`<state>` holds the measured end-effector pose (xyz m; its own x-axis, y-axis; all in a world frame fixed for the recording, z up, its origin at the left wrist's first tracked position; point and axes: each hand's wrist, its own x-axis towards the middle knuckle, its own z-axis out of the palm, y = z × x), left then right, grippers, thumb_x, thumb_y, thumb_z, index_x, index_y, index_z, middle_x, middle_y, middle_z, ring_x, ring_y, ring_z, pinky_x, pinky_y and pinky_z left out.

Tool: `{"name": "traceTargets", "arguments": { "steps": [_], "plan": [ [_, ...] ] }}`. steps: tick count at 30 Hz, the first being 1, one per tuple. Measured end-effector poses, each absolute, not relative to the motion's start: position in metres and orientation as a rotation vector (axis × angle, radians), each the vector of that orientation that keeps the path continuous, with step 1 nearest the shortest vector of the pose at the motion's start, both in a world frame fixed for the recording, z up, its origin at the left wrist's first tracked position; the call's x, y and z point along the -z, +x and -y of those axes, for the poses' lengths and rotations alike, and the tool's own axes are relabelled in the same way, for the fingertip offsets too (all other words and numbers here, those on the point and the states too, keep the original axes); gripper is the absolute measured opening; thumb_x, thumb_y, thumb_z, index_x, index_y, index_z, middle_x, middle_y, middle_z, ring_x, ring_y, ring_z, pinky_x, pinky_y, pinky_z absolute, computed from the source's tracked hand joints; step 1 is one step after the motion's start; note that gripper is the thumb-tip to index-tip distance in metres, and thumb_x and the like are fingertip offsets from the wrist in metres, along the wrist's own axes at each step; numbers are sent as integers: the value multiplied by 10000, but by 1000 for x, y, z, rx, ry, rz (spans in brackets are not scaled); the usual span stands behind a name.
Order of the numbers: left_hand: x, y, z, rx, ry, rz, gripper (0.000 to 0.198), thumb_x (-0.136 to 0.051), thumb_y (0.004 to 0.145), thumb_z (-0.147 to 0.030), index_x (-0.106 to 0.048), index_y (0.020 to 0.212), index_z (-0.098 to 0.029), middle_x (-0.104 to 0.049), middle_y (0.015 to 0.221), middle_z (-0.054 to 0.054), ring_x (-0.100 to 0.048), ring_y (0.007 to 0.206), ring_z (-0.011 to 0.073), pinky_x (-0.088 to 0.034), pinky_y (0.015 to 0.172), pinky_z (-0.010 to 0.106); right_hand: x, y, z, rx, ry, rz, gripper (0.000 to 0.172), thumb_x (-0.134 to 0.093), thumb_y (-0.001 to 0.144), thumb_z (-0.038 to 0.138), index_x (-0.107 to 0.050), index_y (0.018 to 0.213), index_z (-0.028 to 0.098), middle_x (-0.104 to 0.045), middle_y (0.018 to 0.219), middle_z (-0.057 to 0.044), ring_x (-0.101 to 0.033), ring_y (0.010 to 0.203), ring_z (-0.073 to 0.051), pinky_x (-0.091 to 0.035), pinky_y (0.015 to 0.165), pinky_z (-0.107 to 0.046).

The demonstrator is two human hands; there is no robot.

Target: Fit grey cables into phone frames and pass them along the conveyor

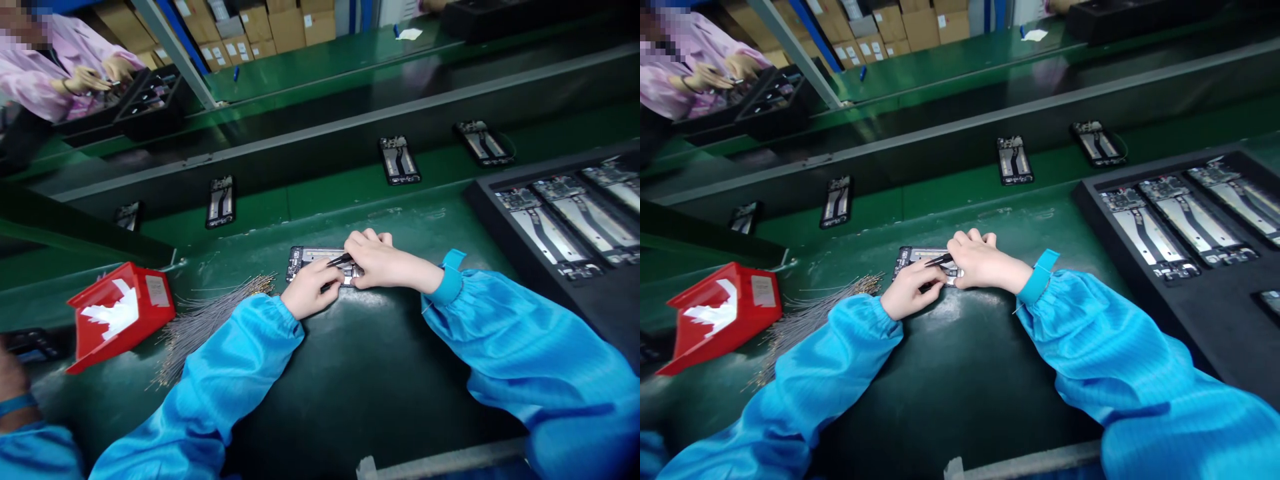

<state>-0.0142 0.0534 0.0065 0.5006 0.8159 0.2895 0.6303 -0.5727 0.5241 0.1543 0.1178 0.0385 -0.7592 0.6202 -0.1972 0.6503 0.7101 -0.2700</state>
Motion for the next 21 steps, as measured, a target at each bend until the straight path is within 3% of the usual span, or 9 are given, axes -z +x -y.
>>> {"name": "traceTargets", "arguments": {
  "steps": [5,10,13,18,21],
  "plan": [
    [-6,-17,-54,-677,2456,-1075,152,-410,786,-129,-554,758,-170,-575,732,25,-508,744,150,-435,774,301,-34,154,-115,493,1093,-2847,266,-537,648,310,-429,851,176,-474,988,-101,-401,893,-271,-281,637,-330],
    [-6,-17,-46,-591,2571,-1142,112,-441,812,-187,-550,815,-160,-549,803,54,-483,782,168,-434,737,290,-30,162,-120,629,1109,-2959,247,-535,702,350,-419,842,183,-479,931,-78,-424,878,-253,-329,689,-354],
    [-7,-14,-59,-497,2681,-1321,131,-419,848,-206,-540,820,-165,-526,822,61,-471,789,180,-424,733,301,-26,168,-139,719,1350,-3056,224,-509,742,363,-414,844,188,-477,898,-71,-444,845,-232,-358,694,-342],
    [-12,-6,-127,-530,2546,-2113,90,-445,829,-182,-514,864,-136,-503,902,126,-465,867,264,-400,734,393,-11,182,-194,218,1911,-3053,214,-458,782,335,-439,901,158,-482,952,-136,-449,872,-273,-352,699,-374],
    [-21,-3,-151,-553,2456,-2252,109,-497,797,-170,-502,901,-137,-498,907,120,-468,871,267,-404,721,385,-1,198,-229,-214,2188,-2807,302,-458,788,347,-449,955,96,-466,1011,-210,-433,923,-322,-312,716,-402]
  ]
}}
